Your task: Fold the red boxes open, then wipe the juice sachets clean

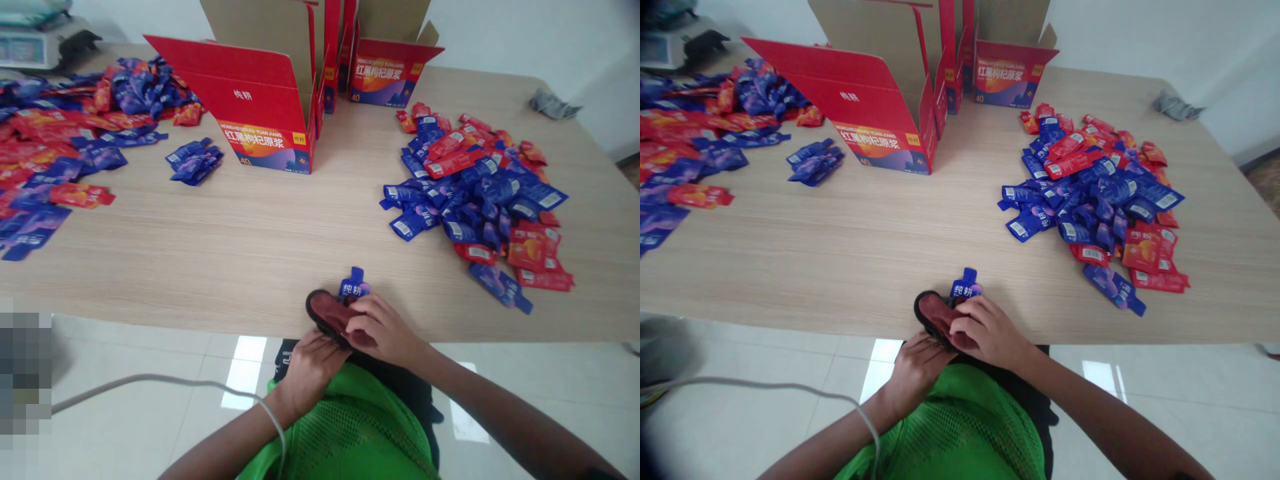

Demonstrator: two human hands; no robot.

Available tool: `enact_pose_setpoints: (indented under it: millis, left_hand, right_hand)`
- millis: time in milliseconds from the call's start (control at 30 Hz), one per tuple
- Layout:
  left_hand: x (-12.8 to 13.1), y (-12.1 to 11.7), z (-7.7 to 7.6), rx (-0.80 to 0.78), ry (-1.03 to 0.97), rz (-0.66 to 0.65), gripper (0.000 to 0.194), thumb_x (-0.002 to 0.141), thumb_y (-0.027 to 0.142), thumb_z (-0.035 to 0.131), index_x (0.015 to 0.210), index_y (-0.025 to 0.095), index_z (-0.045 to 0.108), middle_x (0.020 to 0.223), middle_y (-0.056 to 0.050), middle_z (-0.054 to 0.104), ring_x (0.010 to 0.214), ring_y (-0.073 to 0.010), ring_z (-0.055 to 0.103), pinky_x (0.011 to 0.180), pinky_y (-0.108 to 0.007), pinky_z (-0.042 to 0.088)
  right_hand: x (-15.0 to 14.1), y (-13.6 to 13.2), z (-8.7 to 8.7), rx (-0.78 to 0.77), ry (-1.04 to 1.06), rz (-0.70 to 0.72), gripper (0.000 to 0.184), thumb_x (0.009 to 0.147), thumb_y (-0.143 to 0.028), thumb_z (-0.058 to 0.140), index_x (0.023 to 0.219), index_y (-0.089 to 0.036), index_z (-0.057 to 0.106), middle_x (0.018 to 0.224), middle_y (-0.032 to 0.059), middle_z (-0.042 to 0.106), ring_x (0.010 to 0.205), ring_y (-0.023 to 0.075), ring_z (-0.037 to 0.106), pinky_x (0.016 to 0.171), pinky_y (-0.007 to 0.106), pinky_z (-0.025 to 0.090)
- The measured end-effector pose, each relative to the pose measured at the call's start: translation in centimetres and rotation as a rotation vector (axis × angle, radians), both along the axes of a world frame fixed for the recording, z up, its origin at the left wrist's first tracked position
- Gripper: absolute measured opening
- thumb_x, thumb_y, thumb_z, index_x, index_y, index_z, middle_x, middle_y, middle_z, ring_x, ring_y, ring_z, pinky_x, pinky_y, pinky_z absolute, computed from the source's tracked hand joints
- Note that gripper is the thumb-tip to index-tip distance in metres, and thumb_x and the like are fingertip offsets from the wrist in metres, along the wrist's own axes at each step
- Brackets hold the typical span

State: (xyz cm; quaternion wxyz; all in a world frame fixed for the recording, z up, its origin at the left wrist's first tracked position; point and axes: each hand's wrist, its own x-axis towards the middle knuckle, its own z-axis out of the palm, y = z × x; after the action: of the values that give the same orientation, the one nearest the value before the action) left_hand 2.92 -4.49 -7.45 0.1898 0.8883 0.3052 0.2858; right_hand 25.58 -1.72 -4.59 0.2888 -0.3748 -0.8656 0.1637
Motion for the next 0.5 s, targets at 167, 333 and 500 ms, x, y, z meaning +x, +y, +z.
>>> enact_pose_setpoints:
  millis: [167,333,500]
  left_hand:
    - [-0.2,0.1,0.0,0.056,0.047,-0.027,0.030,0.108,0.011,0.048,0.128,0.018,0.071,0.134,-0.005,0.074,0.125,-0.0163,0.069,0.109,-0.033,0.053]
    - [-0.2,0.3,0.7,0.092,0.062,-0.048,0.030,0.111,0.014,0.045,0.128,0.017,0.069,0.139,-0.005,0.071,0.130,-0.0163,0.066,0.111,-0.033,0.052]
    - [-0.5,1.0,2.4,0.069,0.199,-0.100,0.035,0.112,0.017,0.043,0.142,0.018,0.061,0.140,-0.006,0.070,0.133,-0.0183,0.063,0.112,-0.036,0.051]
  right_hand:
    - [1.2,3.8,-1.6,0.070,-0.032,-0.132,0.009,0.096,-0.025,0.069,0.104,-0.027,0.065,0.112,0.0078,0.067,0.108,0.0259,0.062,0.092,0.044,0.057]
    - [3.5,9.0,-1.0,0.168,-0.131,-0.291,0.012,0.098,-0.021,0.065,0.109,-0.026,0.065,0.115,0.0094,0.066,0.108,0.0285,0.061,0.094,0.047,0.055]
    - [5.4,8.3,1.0,0.303,0.171,-0.678,0.018,0.095,-0.034,0.072,0.109,-0.025,0.064,0.113,0.0097,0.065,0.108,0.0293,0.062,0.095,0.048,0.052]
